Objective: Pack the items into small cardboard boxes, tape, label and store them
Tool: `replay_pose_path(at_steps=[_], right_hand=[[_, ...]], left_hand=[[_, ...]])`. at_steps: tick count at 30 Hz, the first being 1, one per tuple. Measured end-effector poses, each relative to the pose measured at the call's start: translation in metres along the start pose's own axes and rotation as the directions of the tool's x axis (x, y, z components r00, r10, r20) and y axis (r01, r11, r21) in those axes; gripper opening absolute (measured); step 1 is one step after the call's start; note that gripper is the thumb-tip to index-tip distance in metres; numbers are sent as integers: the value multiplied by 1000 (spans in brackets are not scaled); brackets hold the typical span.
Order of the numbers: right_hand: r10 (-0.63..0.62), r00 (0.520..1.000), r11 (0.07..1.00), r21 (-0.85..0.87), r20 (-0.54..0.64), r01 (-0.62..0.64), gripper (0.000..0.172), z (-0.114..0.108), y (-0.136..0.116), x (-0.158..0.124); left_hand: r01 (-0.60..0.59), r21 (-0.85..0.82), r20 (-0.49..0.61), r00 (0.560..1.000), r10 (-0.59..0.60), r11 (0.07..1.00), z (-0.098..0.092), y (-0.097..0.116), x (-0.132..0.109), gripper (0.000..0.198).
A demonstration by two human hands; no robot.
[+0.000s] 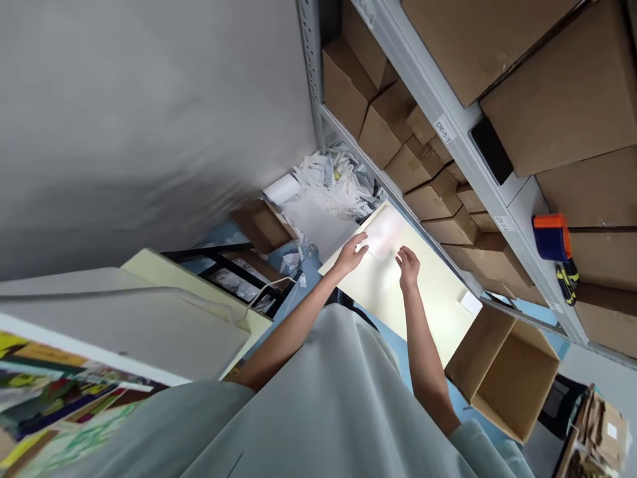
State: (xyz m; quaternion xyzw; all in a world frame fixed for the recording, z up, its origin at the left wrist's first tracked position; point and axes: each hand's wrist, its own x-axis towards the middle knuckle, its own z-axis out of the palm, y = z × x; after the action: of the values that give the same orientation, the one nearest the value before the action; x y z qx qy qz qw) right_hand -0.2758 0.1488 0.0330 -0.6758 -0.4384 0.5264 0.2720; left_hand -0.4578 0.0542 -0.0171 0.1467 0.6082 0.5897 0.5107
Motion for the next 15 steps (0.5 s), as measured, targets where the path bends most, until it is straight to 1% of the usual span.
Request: replay_pose_path(at_steps=[2,4,6,7,9,11,13,15], right_hand=[[-49,997,999,18,67,48,52,-9,-7,-21],[-89,986,996,43,139,84,53,-16,-14,-44],[-141,961,990,50,239,133,53,-23,-23,-67],[-170,941,985,50,293,163,53,-25,-28,-80],[-229,889,973,60,397,224,53,-30,-36,-106],[-286,827,956,89,484,279,52,-35,-41,-134],[-328,757,941,123,565,315,48,-40,-42,-161],[-346,678,931,148,648,333,44,-44,-40,-188]], left_hand=[[-43,-60,-8,999,43,997,-3,11,-28,49],[-89,-96,-32,996,86,991,-5,24,-56,49],[-143,-97,-90,987,135,985,-7,39,-86,50],[-176,-89,-127,978,164,980,-8,46,-102,50],[-245,-65,-206,952,228,967,-11,61,-139,50],[-307,-35,-282,916,285,951,-16,70,-182,48],[-347,-3,-369,872,321,938,-22,74,-229,46],[-358,20,-468,821,326,933,-28,71,-279,46]])
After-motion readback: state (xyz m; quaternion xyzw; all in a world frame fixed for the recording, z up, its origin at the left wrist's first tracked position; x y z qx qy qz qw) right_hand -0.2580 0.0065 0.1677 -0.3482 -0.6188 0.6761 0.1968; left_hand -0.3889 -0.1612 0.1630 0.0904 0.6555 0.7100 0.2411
